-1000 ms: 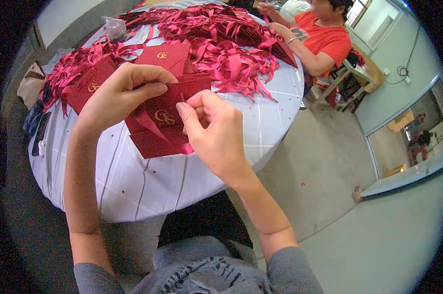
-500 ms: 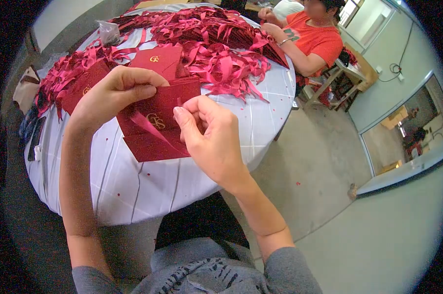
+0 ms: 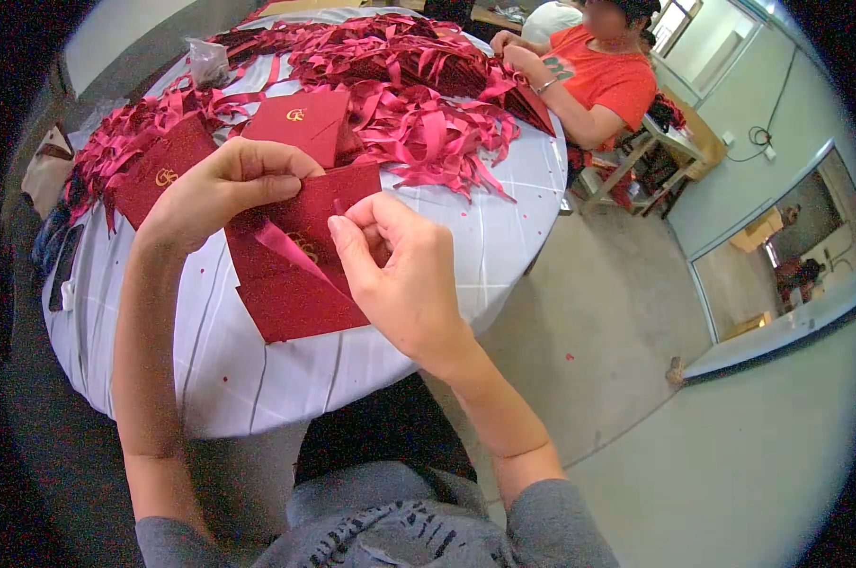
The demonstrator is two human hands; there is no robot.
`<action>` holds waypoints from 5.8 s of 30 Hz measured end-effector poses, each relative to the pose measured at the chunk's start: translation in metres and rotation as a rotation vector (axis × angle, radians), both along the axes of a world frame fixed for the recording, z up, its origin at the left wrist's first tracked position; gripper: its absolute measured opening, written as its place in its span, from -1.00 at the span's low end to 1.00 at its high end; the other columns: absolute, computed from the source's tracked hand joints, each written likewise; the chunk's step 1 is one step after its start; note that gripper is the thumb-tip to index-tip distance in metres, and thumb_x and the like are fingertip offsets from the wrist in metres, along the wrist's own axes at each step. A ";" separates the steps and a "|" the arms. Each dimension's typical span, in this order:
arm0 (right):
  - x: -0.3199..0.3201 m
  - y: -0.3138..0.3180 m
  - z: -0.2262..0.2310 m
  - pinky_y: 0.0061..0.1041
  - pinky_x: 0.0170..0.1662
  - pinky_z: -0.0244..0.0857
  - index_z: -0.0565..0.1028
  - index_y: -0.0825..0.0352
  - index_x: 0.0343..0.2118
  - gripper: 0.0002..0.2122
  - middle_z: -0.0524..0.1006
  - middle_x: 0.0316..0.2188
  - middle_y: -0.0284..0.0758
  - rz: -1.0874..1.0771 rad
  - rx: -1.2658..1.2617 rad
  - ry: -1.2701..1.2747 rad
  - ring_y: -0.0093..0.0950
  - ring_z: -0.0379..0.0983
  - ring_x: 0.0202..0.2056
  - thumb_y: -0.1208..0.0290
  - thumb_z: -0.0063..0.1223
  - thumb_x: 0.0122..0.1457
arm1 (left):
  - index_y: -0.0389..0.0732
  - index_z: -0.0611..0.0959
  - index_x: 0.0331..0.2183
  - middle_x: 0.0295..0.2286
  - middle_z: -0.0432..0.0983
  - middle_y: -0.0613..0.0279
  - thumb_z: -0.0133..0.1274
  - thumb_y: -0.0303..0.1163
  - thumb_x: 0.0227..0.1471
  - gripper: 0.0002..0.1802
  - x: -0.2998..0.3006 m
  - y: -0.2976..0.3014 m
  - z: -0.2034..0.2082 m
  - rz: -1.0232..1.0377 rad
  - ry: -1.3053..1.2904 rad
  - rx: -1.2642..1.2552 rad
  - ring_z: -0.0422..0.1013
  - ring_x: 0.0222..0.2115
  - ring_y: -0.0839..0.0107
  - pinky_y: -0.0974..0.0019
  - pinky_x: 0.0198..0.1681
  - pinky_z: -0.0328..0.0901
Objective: The person attaches ribbon handles to paper bags by threading ribbons through the holes in the bags by hand.
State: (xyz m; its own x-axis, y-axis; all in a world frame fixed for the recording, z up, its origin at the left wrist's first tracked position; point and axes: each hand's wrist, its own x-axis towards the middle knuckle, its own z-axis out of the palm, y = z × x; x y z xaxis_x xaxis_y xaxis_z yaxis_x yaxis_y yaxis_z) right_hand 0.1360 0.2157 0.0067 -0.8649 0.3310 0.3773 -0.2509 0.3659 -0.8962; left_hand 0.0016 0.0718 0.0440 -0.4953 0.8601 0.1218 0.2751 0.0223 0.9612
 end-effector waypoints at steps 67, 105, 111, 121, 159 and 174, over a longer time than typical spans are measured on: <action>-0.006 0.027 0.000 -0.35 -0.26 0.21 0.29 0.30 -0.35 -0.69 0.26 -0.40 -0.24 -0.249 0.519 0.504 -0.25 0.26 -0.30 0.51 0.15 -0.18 | -0.31 0.45 -0.28 -0.41 0.45 0.06 -0.02 -0.61 -0.20 -0.70 0.068 0.022 -0.004 0.386 1.139 -0.029 0.35 -0.36 0.13 0.20 -0.19 0.17; -0.074 0.078 0.079 -0.64 -0.32 0.23 0.57 0.41 -0.45 -0.82 0.53 -0.53 -0.35 0.414 0.132 -0.073 -0.66 0.38 -0.43 0.38 0.11 -0.03 | -0.27 0.46 -0.45 -0.52 0.45 0.16 0.03 -0.61 -0.20 -0.85 0.077 0.029 0.007 0.326 1.079 0.021 0.38 -0.48 0.22 0.29 -0.35 0.21; -0.088 0.088 0.074 -0.71 -0.34 0.20 0.56 0.40 -0.45 -0.86 0.53 -0.52 -0.36 0.265 -0.124 0.081 -0.66 0.37 -0.46 0.42 0.10 0.00 | -0.32 0.46 -0.40 -0.49 0.45 0.11 0.02 -0.62 -0.15 -0.84 0.073 0.027 0.012 0.301 1.011 -0.064 0.37 -0.44 0.27 0.33 -0.32 0.24; -0.087 0.101 0.037 -0.70 -0.29 0.29 0.42 0.42 -0.17 -0.64 0.48 -0.36 -0.41 1.045 -0.682 -0.049 -0.69 0.38 -0.40 0.20 -0.04 0.14 | -0.25 0.47 -0.49 -0.59 0.43 0.22 0.14 -0.50 -0.22 -0.83 0.073 0.024 0.006 0.388 1.076 -0.008 0.35 -0.53 0.26 0.30 -0.41 0.17; -0.049 0.031 0.013 -0.56 -0.36 0.29 0.48 0.46 -0.45 -0.91 0.50 -0.52 -0.25 0.059 0.056 0.461 -0.57 0.43 -0.42 0.59 -0.08 0.06 | -0.36 0.43 -0.50 -0.60 0.34 -0.11 -0.04 -0.53 -0.11 -0.92 0.067 0.026 0.011 0.434 0.835 -0.111 0.34 -0.56 0.01 0.20 -0.49 0.20; -0.075 0.046 -0.021 -0.68 -0.41 0.23 0.51 0.47 -0.47 -0.83 0.51 -0.56 -0.41 0.102 0.030 0.017 -0.72 0.35 -0.49 0.47 -0.03 0.12 | -0.36 0.58 -0.49 -0.63 0.46 0.23 -0.24 0.12 0.10 -0.33 0.031 -0.041 -0.045 0.497 -0.117 -0.143 0.37 -0.64 0.49 0.42 -0.49 0.29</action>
State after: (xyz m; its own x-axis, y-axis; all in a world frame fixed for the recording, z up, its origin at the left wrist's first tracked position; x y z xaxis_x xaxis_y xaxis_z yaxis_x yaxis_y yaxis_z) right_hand 0.0610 0.2618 -0.0142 -0.8871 0.2298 0.4003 -0.3031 0.3642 -0.8806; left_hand 0.0327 0.0304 -0.0012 -0.8507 0.5222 -0.0605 0.0886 0.2558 0.9627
